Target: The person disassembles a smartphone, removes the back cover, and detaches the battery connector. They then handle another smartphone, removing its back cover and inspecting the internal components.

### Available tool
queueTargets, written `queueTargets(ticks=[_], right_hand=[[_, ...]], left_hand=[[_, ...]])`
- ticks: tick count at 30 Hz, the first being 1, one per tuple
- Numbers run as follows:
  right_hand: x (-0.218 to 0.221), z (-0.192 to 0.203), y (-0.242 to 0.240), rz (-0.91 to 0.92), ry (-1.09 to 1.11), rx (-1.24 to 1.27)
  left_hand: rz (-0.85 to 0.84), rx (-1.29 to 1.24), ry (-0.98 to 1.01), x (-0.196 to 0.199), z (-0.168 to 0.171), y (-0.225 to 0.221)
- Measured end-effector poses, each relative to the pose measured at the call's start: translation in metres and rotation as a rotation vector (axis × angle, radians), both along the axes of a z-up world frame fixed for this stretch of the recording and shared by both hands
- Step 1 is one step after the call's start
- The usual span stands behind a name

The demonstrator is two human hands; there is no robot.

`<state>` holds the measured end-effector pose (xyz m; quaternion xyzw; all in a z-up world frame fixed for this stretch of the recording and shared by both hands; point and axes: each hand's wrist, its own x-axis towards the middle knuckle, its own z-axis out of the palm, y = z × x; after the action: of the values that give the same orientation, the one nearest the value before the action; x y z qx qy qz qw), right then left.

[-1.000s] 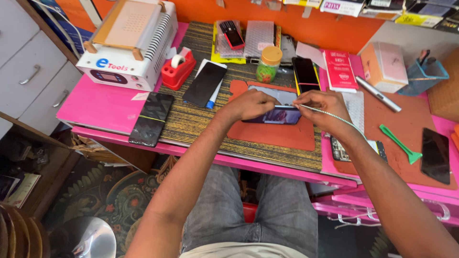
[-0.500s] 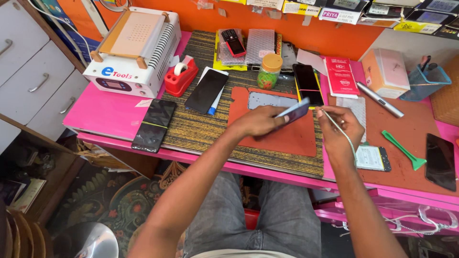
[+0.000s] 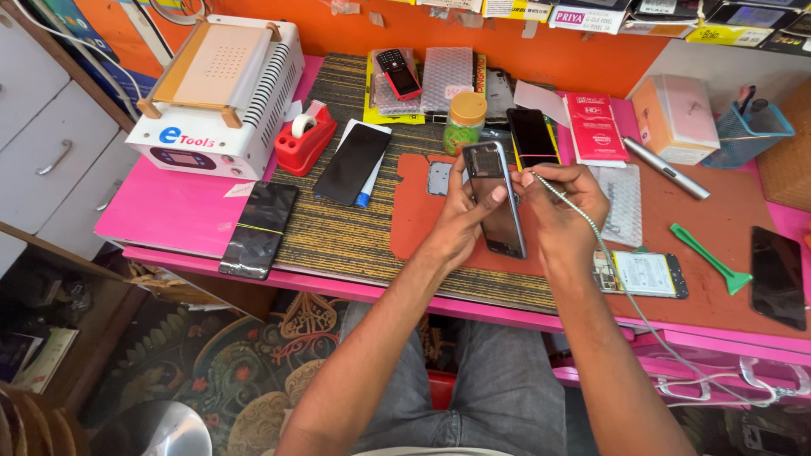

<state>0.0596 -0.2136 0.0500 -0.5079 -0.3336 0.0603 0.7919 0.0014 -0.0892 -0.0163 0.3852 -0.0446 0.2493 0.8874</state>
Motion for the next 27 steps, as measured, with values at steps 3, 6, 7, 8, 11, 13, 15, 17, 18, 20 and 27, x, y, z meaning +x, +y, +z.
queueTargets(ticks=[3, 6, 7, 8, 11, 13, 15, 17, 18, 20, 27], right_hand=[[-0.005, -0.002, 0.010, -0.062, -0.069, -0.028], [-0.013, -0.004, 0.014, -0.089, -0.132, -0.022], [-0.016, -0.005, 0.014, -0.114, -0.164, -0.037], [-0.018, -0.006, 0.015, -0.138, -0.197, -0.052], [-0.021, -0.007, 0.016, -0.211, -0.265, -0.076], [-0.021, -0.009, 0.017, -0.236, -0.282, -0.077], [-0.019, -0.010, 0.018, -0.240, -0.284, -0.069], [-0.017, -0.012, 0.017, -0.263, -0.308, -0.086], [-0.017, -0.013, 0.016, -0.274, -0.319, -0.094], [-0.016, -0.013, 0.016, -0.259, -0.315, -0.085], [-0.016, -0.013, 0.016, -0.279, -0.291, -0.101]], left_hand=[[-0.004, 0.000, -0.081, 0.000, -0.005, 0.001], [0.027, 0.008, -0.046, 0.002, -0.014, 0.005], [0.027, 0.010, -0.047, 0.002, -0.017, 0.005], [0.026, 0.012, -0.048, 0.002, -0.020, 0.005], [0.016, 0.020, -0.072, 0.004, -0.022, 0.004], [0.017, 0.025, -0.087, 0.005, -0.022, 0.003], [0.027, 0.028, -0.097, 0.006, -0.021, 0.002], [0.028, 0.029, -0.090, 0.007, -0.021, 0.001], [0.030, 0.029, -0.085, 0.007, -0.022, 0.001], [0.027, 0.022, -0.053, 0.006, -0.021, 0.001], [0.024, 0.045, -0.042, 0.001, -0.015, -0.001]])
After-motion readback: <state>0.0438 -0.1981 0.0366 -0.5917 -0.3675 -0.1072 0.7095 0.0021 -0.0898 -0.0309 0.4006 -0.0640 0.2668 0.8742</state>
